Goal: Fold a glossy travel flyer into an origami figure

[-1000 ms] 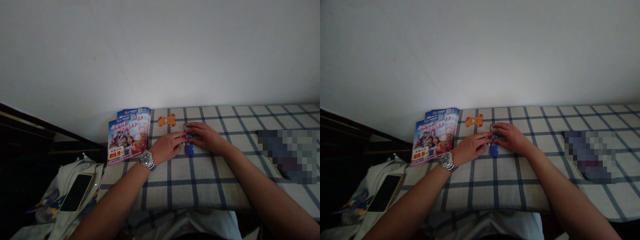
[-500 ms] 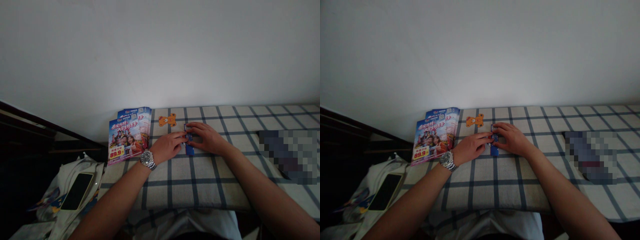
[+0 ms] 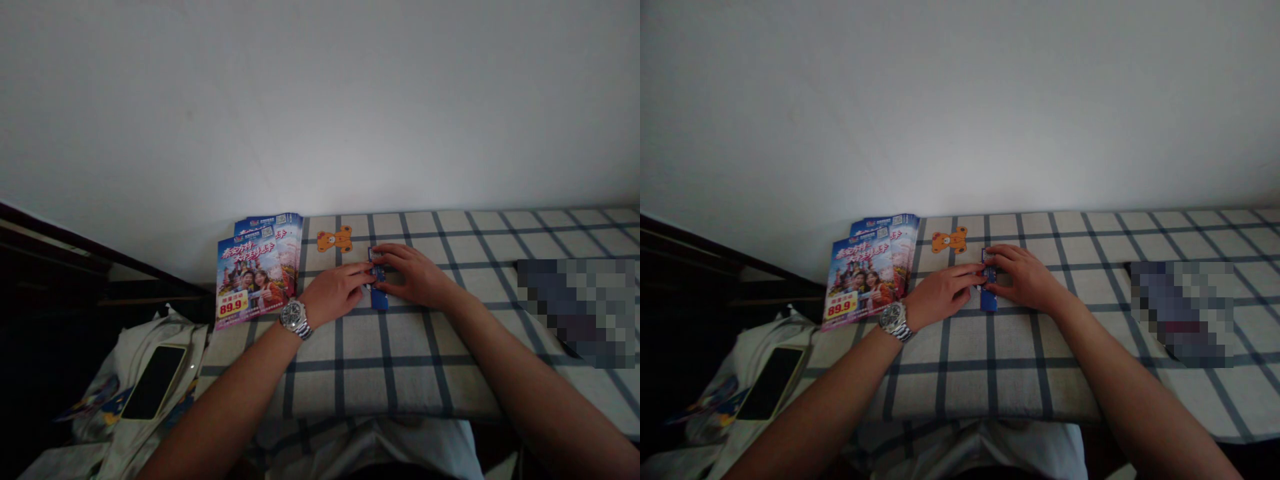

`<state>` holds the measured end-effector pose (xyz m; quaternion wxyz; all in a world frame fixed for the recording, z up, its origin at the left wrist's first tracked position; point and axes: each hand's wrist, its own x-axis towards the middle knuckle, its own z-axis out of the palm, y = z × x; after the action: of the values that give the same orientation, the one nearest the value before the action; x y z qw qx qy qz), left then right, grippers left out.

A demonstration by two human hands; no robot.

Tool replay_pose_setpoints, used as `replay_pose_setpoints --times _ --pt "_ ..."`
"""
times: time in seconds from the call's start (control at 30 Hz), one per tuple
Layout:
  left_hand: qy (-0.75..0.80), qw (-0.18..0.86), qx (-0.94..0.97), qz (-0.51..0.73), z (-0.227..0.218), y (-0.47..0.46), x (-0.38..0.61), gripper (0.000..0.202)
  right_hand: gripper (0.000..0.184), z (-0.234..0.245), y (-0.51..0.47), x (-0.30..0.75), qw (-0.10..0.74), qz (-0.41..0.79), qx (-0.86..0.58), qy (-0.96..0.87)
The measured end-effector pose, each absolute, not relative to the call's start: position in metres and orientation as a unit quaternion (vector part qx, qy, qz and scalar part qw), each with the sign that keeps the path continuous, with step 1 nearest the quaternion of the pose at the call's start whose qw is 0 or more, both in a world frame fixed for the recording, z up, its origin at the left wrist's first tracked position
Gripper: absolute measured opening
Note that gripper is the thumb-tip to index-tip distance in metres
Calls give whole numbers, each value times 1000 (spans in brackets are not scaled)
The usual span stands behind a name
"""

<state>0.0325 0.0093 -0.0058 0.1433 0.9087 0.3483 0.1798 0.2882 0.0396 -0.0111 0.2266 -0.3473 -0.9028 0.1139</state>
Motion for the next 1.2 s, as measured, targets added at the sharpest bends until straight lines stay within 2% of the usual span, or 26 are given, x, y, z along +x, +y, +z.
replay_pose_setpoints --times 0.43,0.73,1.03,1.2 --pt "347 125 912 182 -5 8 36 41 43 -12 42 289 234 121 -338 -903" --pt "356 115 908 188 -4 6 40 26 43 -15 44 291 241 128 -334 -902" --pt "376 110 898 198 -10 7 46 23 43 -15 45 290 241 125 -331 -904" --pt "389 124 889 209 -10 6 47 36 42 -13 43 290 243 134 -337 -900"
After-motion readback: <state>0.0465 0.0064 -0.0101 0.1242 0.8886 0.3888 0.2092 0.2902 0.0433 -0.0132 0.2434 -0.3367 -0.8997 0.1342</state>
